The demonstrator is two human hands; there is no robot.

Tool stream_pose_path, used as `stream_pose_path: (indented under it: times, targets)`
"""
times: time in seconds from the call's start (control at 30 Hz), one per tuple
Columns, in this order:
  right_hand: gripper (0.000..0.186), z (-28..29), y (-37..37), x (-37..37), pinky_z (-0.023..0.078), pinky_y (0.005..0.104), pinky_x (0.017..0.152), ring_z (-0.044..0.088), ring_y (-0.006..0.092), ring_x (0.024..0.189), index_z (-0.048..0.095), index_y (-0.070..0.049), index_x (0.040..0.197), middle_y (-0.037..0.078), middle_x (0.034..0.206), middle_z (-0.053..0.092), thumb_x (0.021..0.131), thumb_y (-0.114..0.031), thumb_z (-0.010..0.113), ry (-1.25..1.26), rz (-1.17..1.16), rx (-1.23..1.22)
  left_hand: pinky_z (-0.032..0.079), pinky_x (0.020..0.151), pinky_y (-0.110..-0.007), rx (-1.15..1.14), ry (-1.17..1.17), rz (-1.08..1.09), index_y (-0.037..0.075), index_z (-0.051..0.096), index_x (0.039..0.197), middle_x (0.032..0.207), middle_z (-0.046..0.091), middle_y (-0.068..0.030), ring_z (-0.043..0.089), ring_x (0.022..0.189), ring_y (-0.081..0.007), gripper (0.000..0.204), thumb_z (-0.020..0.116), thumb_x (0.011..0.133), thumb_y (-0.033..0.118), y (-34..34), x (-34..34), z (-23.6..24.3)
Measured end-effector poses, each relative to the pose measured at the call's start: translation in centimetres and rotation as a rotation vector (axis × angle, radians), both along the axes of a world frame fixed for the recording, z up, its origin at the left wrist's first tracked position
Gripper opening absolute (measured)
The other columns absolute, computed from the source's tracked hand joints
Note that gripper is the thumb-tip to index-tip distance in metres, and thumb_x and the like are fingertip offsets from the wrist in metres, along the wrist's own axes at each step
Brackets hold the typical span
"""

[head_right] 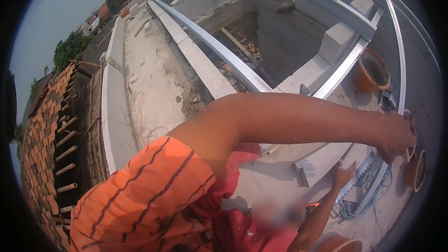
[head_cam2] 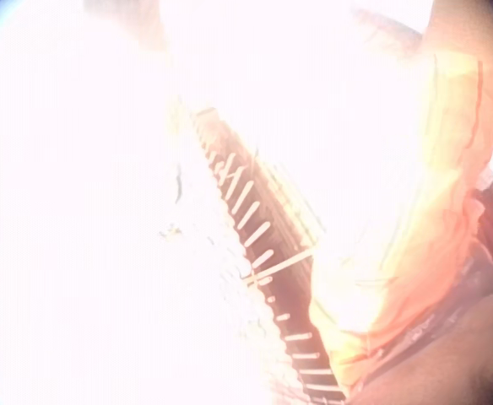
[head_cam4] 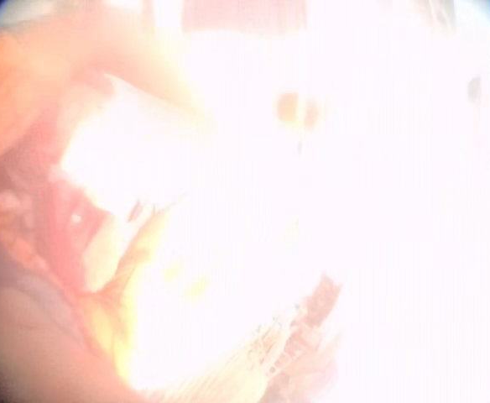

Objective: The person cuts a brick with a saw, applies mortar to the brick using a trowel, and fits the brick and smaller pieces into a metal frame on a roof.

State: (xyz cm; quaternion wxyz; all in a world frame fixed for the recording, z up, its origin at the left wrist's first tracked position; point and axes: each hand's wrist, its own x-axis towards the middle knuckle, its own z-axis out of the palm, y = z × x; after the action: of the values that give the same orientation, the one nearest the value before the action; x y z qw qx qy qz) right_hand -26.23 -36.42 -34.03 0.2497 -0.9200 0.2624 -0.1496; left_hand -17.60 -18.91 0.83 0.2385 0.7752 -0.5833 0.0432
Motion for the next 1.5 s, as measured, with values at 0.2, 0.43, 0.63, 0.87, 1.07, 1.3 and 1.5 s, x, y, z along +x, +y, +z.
stream_pose_path:
  times: [0.2, 0.43, 0.63, 0.87, 1.07, 1.3, 1.5]
  targets:
    - [0.089, -1.8, -2.4, 0.6, 0.034, 0.0454, 0.109, 0.041, 0.0445, 0.132, 0.032, -0.004, 0.146, 0.029, 0.142, 0.042, 0.077, -0.035, 0.079, -0.092, 0.161, 0.054, 0.054, 0.082, -0.042, 0.305, 0.17, 0.265, 0.006, 0.065, 0.116, 0.104, 0.069, -0.0165, 0.066, 0.1, -0.0327, 0.053, 0.077, 0.068, 0.025, 11.0, 1.7, -6.4]
    - [0.082, -0.9, -5.1, 0.6, 0.036, 0.0429, 0.108, 0.041, 0.0396, 0.134, 0.031, -0.003, 0.148, 0.023, 0.147, 0.04, 0.082, -0.034, 0.071, 0.067, 0.213, 0.013, 0.051, 0.088, -0.041, 0.346, 0.33, 0.411, 0.006, 0.057, 0.128, 0.106, 0.068, -0.0195, 0.064, 0.103, -0.0343, 0.059, 0.074, 0.074, 0.021, 15.9, 2.8, -9.1]
    - [0.074, 0.4, -11.1, -1.0, 0.042, 0.0466, 0.102, 0.049, 0.0343, 0.124, 0.038, -0.006, 0.144, 0.016, 0.138, 0.048, 0.086, -0.045, 0.061, -0.412, -0.071, 1.255, 0.048, 0.095, -0.041, 0.129, 0.409, 0.363, 0.0, 0.054, 0.13, 0.107, 0.067, -0.0212, 0.063, 0.105, -0.0349, 0.064, 0.076, 0.075, 0.025, 14.0, 3.6, -9.8]
    - [0.071, 6.7, 0.6, -7.1, 0.048, 0.0466, 0.096, 0.056, 0.0298, 0.115, 0.042, -0.007, 0.138, 0.013, 0.129, 0.055, 0.081, -0.041, 0.068, -0.643, -0.145, 1.838, 0.044, 0.1, -0.04, -0.038, 0.771, 0.305, -0.013, 0.042, 0.133, 0.121, 0.057, -0.0328, 0.057, 0.116, -0.0374, 0.083, 0.078, 0.07, 0.028, 6.9, 1.2, -10.1]
    - [0.08, 9.3, 10.4, -11.0, 0.047, 0.0449, 0.099, 0.053, 0.0277, 0.121, 0.041, -0.009, 0.14, 0.011, 0.133, 0.053, 0.077, -0.047, 0.072, -0.555, 0.06, 1.873, 0.038, 0.107, -0.041, 0.005, 0.966, 0.342, -0.018, -0.001, 0.143, 0.133, 0.04, -0.0438, 0.044, 0.126, -0.0502, 0.126, 0.079, 0.067, 0.043, 4.0, -2.9, -13.0]
    - [0.114, 15.9, 15.2, -10.1, 0.041, 0.0366, 0.101, 0.049, 0.0274, 0.124, 0.013, 0.001, 0.153, 0.019, 0.143, 0.038, 0.069, -0.039, 0.079, -0.485, 0.303, 1.215, 0.037, 0.109, -0.046, -0.09, 0.606, 0.437, -0.005, -0.005, 0.15, 0.138, 0.034, -0.0444, 0.039, 0.129, -0.0552, 0.136, 0.082, 0.06, 0.048, 5.5, -4.4, -10.4]
    - [0.115, 22.0, 17.4, -6.3, 0.043, 0.041, 0.104, 0.049, 0.0332, 0.126, 0.016, 0.003, 0.151, 0.025, 0.14, 0.043, 0.065, -0.023, 0.088, -0.632, 0.526, 1.067, 0.049, 0.095, -0.047, -0.316, 0.464, 0.501, 0.0, 0.01, 0.151, 0.129, 0.046, -0.0374, 0.059, 0.11, -0.0456, 0.122, 0.079, 0.061, 0.044, 8.1, -1.6, -5.2]
